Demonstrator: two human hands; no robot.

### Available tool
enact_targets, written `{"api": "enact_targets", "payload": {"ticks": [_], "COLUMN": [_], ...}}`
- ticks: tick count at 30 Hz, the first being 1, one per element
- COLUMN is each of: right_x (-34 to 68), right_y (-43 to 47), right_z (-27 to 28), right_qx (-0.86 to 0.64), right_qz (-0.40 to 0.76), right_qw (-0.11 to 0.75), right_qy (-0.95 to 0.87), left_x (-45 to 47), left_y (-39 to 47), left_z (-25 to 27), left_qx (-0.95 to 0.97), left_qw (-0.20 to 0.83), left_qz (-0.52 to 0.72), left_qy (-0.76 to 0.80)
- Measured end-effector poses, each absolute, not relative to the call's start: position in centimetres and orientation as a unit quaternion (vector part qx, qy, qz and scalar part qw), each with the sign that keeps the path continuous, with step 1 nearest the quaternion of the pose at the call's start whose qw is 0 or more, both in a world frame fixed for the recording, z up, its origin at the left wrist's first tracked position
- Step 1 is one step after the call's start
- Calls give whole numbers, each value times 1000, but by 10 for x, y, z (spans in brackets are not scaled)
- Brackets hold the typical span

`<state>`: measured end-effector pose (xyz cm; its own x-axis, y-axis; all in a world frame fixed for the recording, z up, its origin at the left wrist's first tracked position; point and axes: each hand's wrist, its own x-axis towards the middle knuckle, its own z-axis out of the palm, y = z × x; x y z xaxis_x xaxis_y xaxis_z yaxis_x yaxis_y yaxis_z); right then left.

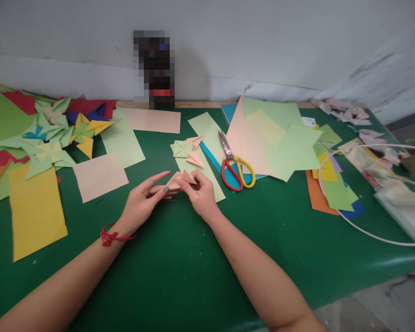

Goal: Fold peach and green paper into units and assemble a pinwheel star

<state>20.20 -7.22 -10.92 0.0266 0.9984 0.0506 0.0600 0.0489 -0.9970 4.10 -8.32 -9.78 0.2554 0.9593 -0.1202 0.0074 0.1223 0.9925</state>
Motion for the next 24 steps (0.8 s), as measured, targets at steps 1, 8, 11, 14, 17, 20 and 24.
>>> {"api": "enact_targets", "payload": {"ticks": [1, 8, 11, 14, 17, 20, 24], "right_x": [202, 201, 200, 200, 200, 200, 199], "right_y": [-72, -73, -74, -75, -74, -73, -76], "right_z": [-109, -109, -107, -105, -104, -102, -101], "right_qx": [-509, -514, -504, -501, -494, -491, -493], "right_qz": [465, 465, 473, 484, 514, 535, 516], "right_qw": [504, 494, 475, 452, 443, 434, 432], "right_qy": [-520, -525, -545, -558, -543, -533, -552], "left_x": [41, 41, 42, 42, 41, 41, 42], "left_y": [-83, -84, -84, -83, -82, -83, -83], "left_z": [-98, -96, -94, -94, -96, -97, -94], "left_qx": [521, 552, 580, 583, 583, 584, 601], "left_qw": [595, 594, 571, 578, 583, 584, 567], "left_qz": [403, 360, 337, 335, 336, 336, 324], "left_qy": [461, 462, 473, 463, 456, 453, 460]}}
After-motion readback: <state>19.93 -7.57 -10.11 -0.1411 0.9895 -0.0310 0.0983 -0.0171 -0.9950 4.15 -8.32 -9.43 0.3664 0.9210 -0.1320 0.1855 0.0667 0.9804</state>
